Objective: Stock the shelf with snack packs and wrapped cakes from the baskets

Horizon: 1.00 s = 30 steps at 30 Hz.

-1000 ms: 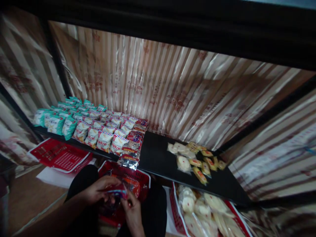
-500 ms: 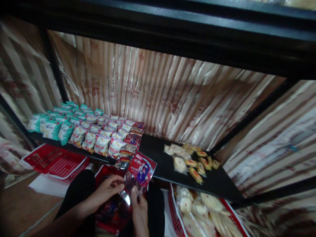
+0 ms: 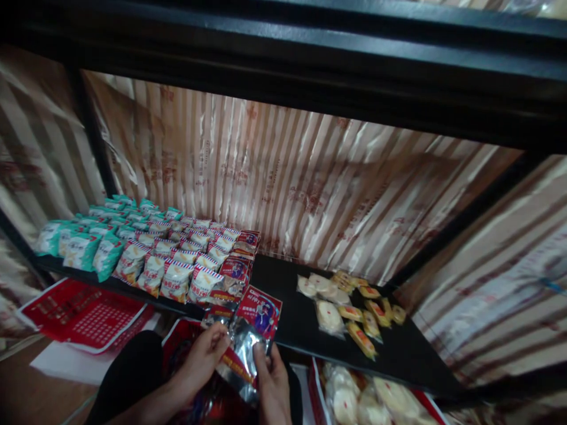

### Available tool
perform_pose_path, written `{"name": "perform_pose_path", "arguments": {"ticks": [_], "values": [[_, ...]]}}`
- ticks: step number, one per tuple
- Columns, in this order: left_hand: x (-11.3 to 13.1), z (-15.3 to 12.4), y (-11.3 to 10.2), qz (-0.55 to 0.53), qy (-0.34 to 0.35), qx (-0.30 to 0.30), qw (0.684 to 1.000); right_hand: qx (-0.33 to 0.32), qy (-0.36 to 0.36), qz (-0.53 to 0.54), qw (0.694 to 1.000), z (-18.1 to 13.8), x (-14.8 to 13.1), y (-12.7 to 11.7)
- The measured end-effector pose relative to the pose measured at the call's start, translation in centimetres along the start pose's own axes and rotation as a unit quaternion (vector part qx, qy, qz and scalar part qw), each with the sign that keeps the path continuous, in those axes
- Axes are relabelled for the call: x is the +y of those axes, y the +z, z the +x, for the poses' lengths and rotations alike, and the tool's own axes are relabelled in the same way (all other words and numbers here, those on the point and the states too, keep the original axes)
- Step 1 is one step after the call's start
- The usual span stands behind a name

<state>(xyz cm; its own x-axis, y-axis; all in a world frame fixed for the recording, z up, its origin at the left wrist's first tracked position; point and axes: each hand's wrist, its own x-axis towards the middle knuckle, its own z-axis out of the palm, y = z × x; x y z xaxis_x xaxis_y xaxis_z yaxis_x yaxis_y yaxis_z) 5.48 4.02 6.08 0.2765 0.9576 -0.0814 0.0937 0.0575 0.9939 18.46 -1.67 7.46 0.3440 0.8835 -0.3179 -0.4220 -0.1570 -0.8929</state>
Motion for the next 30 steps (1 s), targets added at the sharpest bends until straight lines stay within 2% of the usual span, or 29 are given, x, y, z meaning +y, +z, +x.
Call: {"name": "perform_pose_path", "arguments": {"ticks": [2,4,7,10,13,15,17,20,22,25,30], "values": [[0.7,0.7,0.0,0.022,0.025,0.014,0.999,0.0,-0.006,-0.016,1.0,1.1,-1.1,0.3],[1.5,1.2,-0.2,0.086,0.092,0.055,0.991,0.001,-0.02,-0.031,0.999,2.8,-2.1,0.7],[2.6,2.2,-0.5,0.243,0.229,0.095,0.938,-0.006,-0.047,-0.052,0.998,6.4,-3.7,1.5],[3.2,4.2,-0.5,0.373,0.289,0.053,0.88,-0.012,-0.084,-0.087,0.993,11.0,-4.9,2.8],[3.6,7.3,-0.3,0.454,0.282,0.006,0.845,-0.032,-0.112,-0.135,0.984,15.7,-5.4,4.5],[3.9,9.5,-0.3,0.487,0.263,-0.021,0.832,-0.018,-0.125,-0.194,0.973,18.6,-5.4,5.5],[4.3,11.5,-0.3,0.507,0.233,-0.044,0.828,0.009,-0.153,-0.285,0.946,21.2,-5.1,6.3],[4.8,13.7,-0.3,0.532,0.19,-0.071,0.822,0.036,-0.193,-0.411,0.89,24.3,-4.9,7.1],[4.9,14.9,-0.4,0.548,0.177,-0.089,0.813,0.042,-0.199,-0.446,0.871,25.9,-4.9,7.6],[4.7,16.4,-0.7,0.565,0.169,-0.1,0.801,0.048,-0.199,-0.463,0.862,27.6,-5.1,8.3],[4.2,18.5,-0.9,0.591,0.156,-0.1,0.785,0.068,-0.199,-0.505,0.837,29.0,-5.4,9.7]]}}
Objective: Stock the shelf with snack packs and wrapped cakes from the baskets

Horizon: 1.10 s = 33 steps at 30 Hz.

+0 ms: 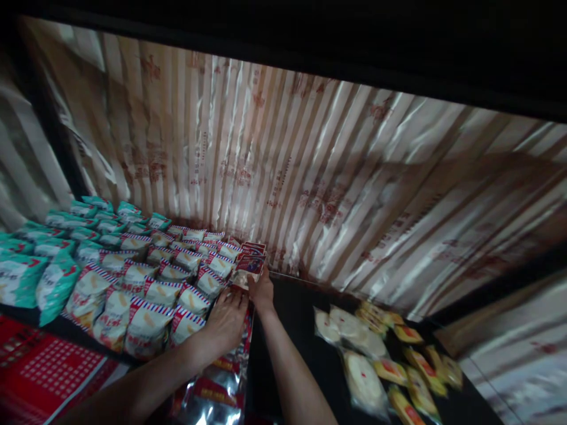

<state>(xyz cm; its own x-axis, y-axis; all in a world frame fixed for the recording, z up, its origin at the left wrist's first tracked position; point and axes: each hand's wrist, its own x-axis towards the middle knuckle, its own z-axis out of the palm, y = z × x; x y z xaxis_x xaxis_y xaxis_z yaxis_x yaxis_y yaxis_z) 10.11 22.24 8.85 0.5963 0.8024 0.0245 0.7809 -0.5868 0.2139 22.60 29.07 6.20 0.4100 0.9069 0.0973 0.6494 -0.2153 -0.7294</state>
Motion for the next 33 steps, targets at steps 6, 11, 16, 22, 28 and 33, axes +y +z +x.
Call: {"name": "perform_pose_path", "arguments": {"ticks": [6,11,16,22,28,33], "values": [[-0.7,1.3,0.3,0.011,0.01,0.0,1.0,0.014,-0.03,-0.081,0.996,0.3,-0.9,0.5],[-1.2,1.9,0.7,0.001,0.015,0.004,1.0,0.014,-0.016,-0.176,0.984,0.1,-1.3,0.4],[-1.3,2.0,0.8,-0.006,0.01,0.021,1.0,0.001,-0.008,-0.192,0.981,0.2,-1.1,0.4],[-0.9,1.7,0.4,-0.023,0.006,0.025,0.999,-0.019,0.013,-0.195,0.98,0.2,-1.1,0.3],[-0.8,1.0,0.1,-0.001,0.027,0.037,0.999,0.002,0.002,-0.178,0.984,-1.1,-0.9,-0.2],[0.8,-2.0,-1.5,-0.047,0.055,0.074,0.995,0.058,-0.05,-0.05,0.996,-3.7,0.5,-1.7]]}}
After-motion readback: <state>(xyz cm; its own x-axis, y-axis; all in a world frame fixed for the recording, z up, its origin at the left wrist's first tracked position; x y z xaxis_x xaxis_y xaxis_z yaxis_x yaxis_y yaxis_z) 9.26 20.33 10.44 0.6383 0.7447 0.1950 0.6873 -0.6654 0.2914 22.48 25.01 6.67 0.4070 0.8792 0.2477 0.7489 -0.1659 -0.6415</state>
